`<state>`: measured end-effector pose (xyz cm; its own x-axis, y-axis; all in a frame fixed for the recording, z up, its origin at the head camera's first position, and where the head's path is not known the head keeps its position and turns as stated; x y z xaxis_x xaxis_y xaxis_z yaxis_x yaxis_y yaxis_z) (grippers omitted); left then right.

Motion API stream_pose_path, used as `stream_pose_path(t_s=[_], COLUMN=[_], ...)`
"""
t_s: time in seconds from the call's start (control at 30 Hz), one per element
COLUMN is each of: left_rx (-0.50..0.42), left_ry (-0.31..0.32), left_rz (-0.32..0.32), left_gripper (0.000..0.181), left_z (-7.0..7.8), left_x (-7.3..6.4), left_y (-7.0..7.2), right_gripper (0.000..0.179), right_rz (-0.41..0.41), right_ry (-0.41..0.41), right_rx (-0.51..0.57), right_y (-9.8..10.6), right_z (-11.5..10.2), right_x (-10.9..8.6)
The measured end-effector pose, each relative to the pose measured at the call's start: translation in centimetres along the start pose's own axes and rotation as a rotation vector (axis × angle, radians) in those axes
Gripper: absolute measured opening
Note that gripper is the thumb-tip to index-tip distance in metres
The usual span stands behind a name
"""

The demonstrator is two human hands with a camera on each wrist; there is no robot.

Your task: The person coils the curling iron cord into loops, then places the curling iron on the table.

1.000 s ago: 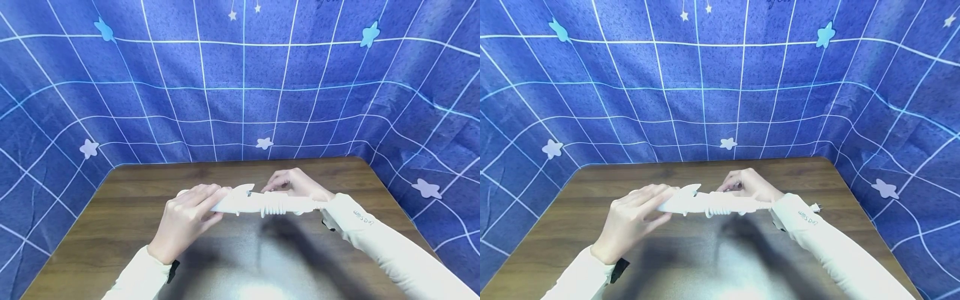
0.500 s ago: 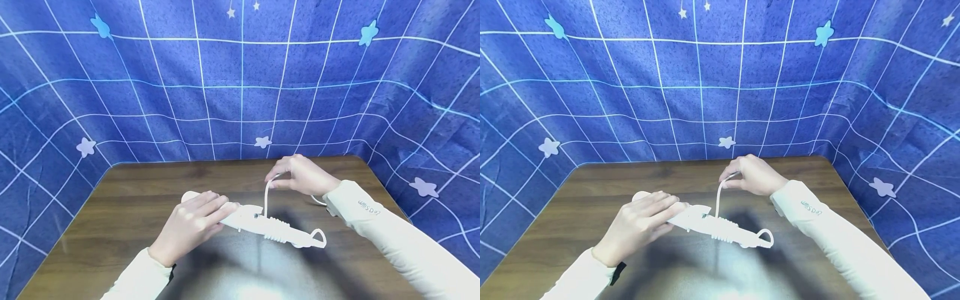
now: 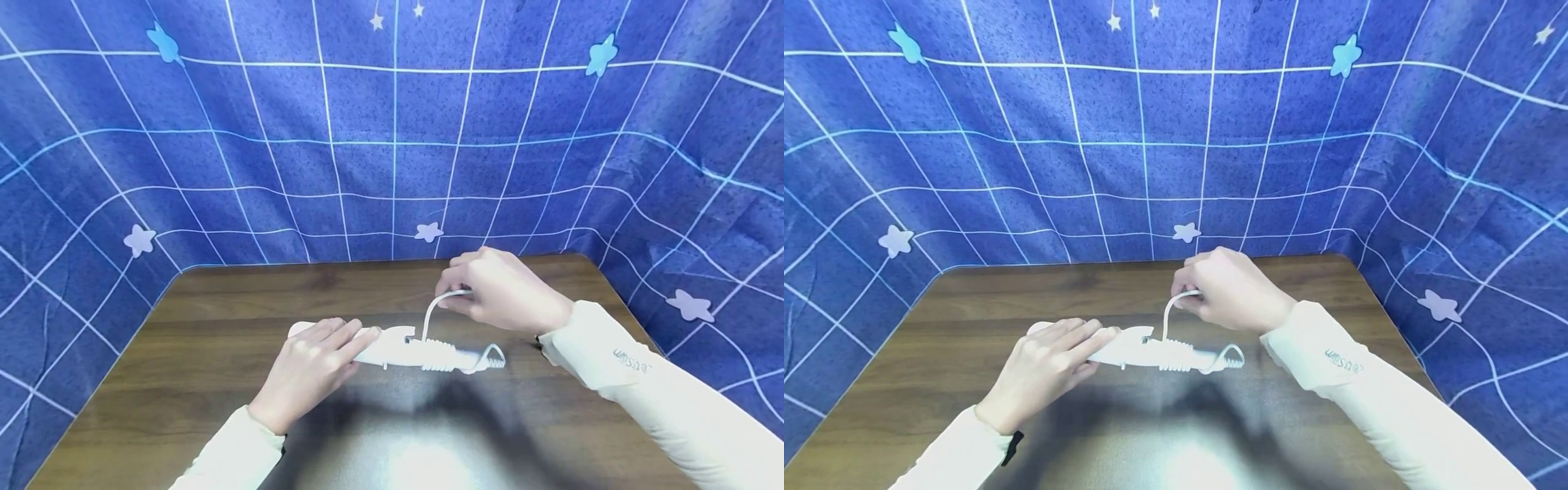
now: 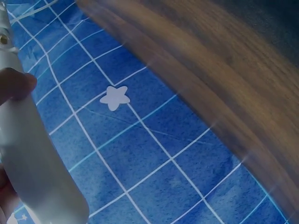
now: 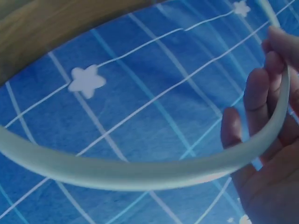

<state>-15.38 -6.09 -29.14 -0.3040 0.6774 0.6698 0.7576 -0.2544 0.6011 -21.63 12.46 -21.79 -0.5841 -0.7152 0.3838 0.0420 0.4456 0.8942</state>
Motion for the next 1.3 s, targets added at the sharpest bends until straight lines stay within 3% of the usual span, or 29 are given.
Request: stream_pose_path(t_s=[0.3,0.57,0.8,1.03,1.3], left_rx=[0.038,0.042,0.056,0.028,-0.001], left_ry=[0.101,0.147,0.185,0.218,0.251], left_rz=[0.003,0.031,0.024,0.048,0.061], left_gripper=[0.06,0.06,0.063,0.061,0.053], left_z=[-0.7,-1.1,-1.6,-2.1,-2.3], left_x=[-0.2,0.2,0.2,0.1,0.3], left_y=[-0.6,-0.4,-0.4,-0.3,-0.2], right_gripper=[0.01,0.008,0.015,0.024,0.01], right_rz=[0.066,0.138,0.098,0.077,0.081], right_ry=[-0.018,-0.118,-0.206,-0.233,-0.279], right_rx=[0.034,0.201,0.369,0.489,0.578], right_y=[-0.4,-1.2,-2.3,-3.5,-5.2], right_z=[-2.2,-2.5,-2.2,-2.0,-1.2], right_x=[-0.8,-1.6,-2.3,-3.2,-3.9])
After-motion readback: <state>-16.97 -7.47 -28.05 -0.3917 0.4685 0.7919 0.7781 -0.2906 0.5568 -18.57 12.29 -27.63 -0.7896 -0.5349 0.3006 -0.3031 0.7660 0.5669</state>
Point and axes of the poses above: each hand's wrist, its own x-axis towards the middle knuckle, its own y-axis out of the back of the hand, z = x × y, the point moved 8 cm from there along x, towards the middle knuckle, and after that the axes turned 7 degrees about x, right-handed, at the moved point
